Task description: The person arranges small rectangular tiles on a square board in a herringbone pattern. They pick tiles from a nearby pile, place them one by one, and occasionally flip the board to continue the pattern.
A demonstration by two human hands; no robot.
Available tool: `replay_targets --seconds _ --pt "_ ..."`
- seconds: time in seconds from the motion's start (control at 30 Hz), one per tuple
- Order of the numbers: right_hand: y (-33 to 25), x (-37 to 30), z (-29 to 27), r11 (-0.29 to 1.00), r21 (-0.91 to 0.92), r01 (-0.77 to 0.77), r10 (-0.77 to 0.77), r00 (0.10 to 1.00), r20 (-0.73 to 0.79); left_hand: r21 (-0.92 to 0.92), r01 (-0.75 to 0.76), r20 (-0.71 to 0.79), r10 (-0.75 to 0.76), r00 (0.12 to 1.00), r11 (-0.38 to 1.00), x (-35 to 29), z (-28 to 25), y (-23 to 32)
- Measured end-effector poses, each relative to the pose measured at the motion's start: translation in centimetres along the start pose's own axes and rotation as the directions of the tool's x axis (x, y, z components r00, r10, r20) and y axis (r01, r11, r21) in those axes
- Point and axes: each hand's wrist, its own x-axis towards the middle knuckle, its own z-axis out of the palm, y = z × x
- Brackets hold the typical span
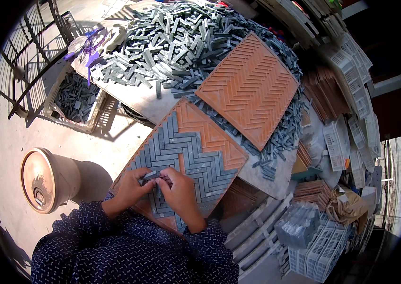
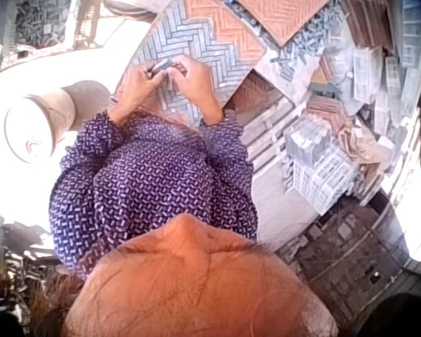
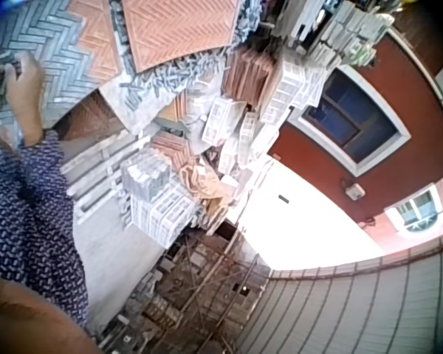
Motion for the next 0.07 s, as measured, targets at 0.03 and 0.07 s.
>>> replay_targets --seconds 0.03,0.07 --pt "0.18 -0.04 0.23 1.0 -0.005 0.007 -0.007 1.0 -0.006 0.015 -0.014 -0.017 0.015 1.0 1.0 -0.01 0.04 -0.27" --pt "0.21 -0.12 0.38 0.999 -0.031 0.017 -0.018 1.0 -0.015 0.03 -0.029 -0.033 0.03 0.999 0.999 -0.04 0.12 -0.55"
